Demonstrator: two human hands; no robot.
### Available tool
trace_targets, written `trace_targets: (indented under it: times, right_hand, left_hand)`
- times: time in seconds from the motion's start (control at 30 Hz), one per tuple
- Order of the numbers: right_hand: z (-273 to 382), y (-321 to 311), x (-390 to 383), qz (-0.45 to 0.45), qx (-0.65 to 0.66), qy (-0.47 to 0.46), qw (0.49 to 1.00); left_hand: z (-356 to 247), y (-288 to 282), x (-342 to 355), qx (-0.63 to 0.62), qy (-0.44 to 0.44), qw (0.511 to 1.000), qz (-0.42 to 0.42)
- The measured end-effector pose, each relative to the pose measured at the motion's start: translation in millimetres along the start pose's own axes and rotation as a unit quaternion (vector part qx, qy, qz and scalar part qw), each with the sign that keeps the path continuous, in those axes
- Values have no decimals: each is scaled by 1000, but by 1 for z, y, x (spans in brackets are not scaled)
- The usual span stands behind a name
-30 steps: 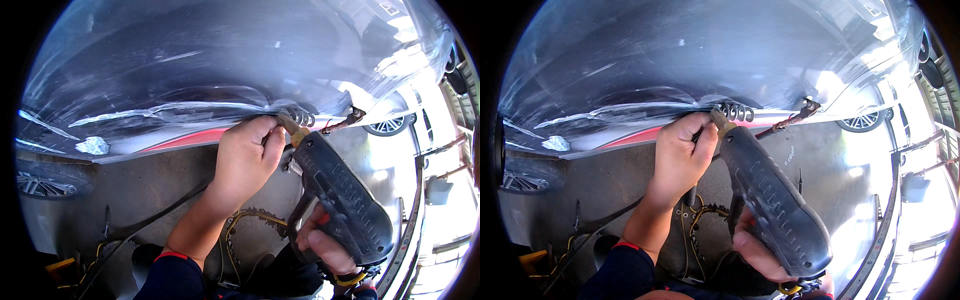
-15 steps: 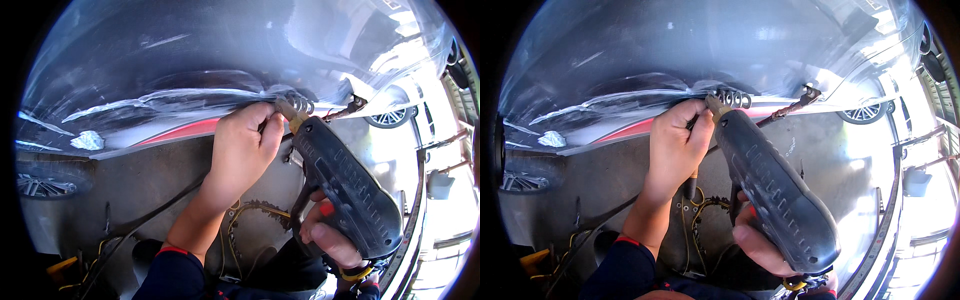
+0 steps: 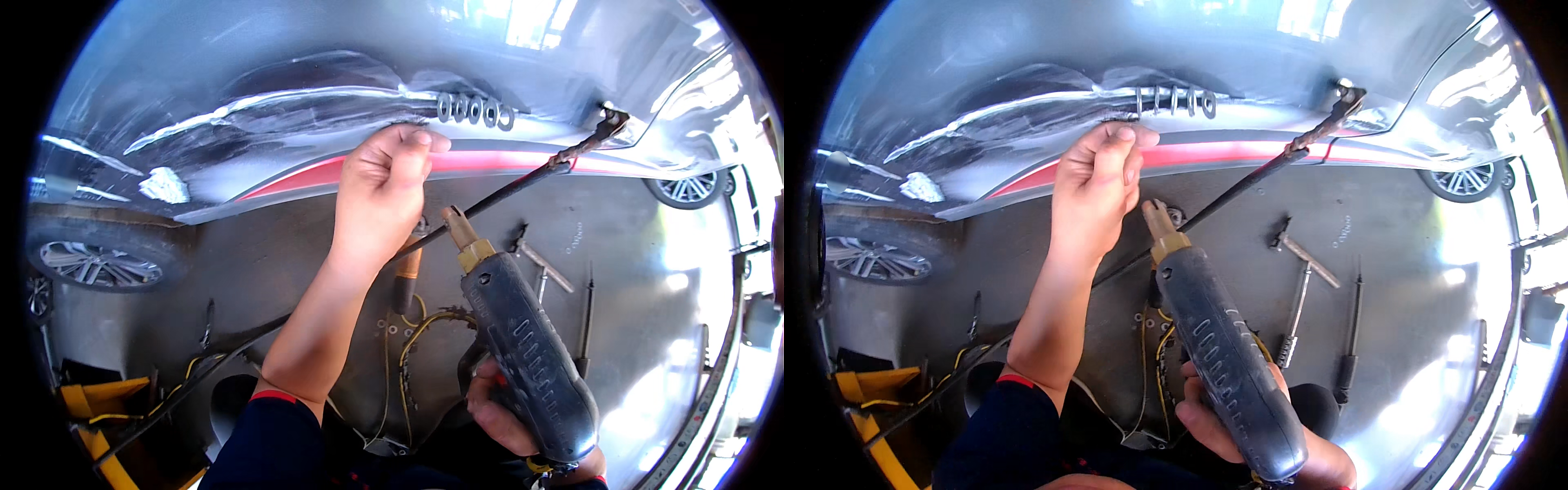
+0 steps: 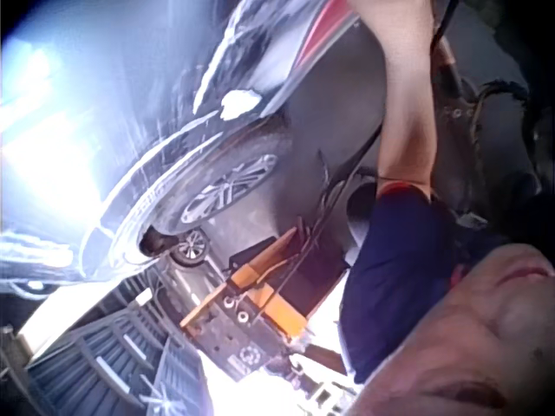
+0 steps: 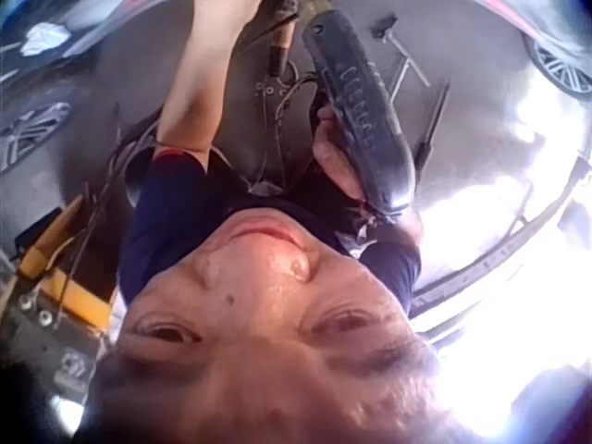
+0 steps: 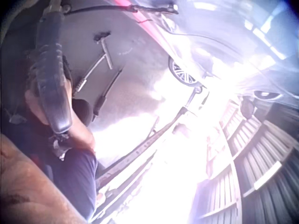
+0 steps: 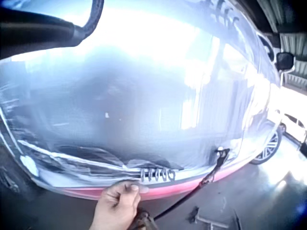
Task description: The person sands the damaged side panel of a car using an angle grinder, then uses a slide hammer to pull a dent, and finally uses a stud welder to attach metal rings to the panel for further pulling.
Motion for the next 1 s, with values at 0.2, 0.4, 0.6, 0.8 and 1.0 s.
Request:
trace_targets:
  times: [0.2, 0.4, 0.6, 0.8, 1.0]
  right_hand:
    - [-34, -27, -5, 61, -55, 25, 996]
    - [-42, -38, -10, 74, 62, 45, 994]
    - [-39, -42, -10, 71, 68, -22, 995]
    - [-34, -39, -7, 78, 40, -72, 994]
    - [-39, -31, -2, 80, 18, -66, 994]
  left_hand:
    - [52, -17, -26, -189, -331, 924, -23]
    - [45, -7, -45, -72, -356, 932, -3]
    - [-2, 7, -37, -27, -252, 963, 96]
    - [6, 20, -41, -182, -219, 942, 176]
    - [17, 21, -45, -227, -220, 944, 95]
Point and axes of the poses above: each hand's wrist, its own x-axis towards the middle knuckle, its own y-axis out of the palm, z = x × y, the point moved 2 cm from there along x, towards the middle knuckle, and after that the axes turned 9 degrees about -z, right-handed, at the moved point
